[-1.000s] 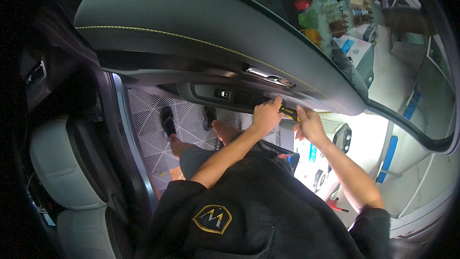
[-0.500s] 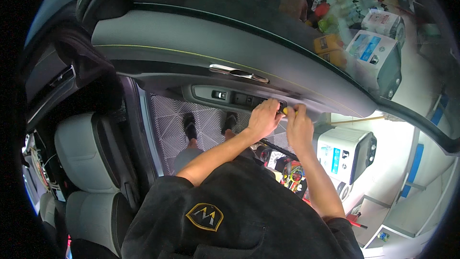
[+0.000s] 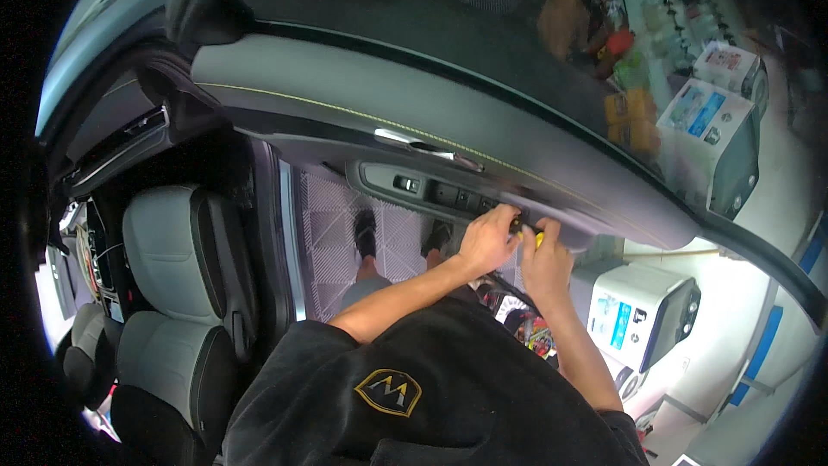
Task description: The person selects a screwdriver from a tool tray and uses it to unscrew fasteners on the car door panel. They then pry and detach the door panel from the door frame, disconnecting internal clips and removing the panel entirely.
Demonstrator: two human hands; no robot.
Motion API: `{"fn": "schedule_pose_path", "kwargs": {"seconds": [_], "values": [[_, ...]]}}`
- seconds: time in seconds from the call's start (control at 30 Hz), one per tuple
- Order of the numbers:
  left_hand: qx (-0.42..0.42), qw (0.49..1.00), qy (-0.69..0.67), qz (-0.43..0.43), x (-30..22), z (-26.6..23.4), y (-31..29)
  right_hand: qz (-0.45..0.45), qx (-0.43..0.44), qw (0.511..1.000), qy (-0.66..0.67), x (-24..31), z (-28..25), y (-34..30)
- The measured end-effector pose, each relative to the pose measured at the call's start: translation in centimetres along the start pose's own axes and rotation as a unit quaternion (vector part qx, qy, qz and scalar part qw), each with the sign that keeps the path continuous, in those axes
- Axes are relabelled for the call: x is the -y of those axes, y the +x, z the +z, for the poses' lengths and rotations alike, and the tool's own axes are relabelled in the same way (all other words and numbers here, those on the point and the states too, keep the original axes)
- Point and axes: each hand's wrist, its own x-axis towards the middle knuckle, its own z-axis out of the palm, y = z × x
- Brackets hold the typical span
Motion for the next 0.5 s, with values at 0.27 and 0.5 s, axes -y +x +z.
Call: {"fn": "schedule_pose_path", "kwargs": {"seconds": [0.27, 0.5], "values": [[0.082, 0.993, 0.042, 0.078, 0.8, -1.8, 1.3, -0.163, -0.090, 0.981, -0.056, 2.6, -1.5, -0.4], [0.048, 0.996, 0.005, 0.074, -0.5, -2.9, 0.6, -0.170, -0.073, 0.981, -0.059, 4.0, -1.7, 0.3]]}}
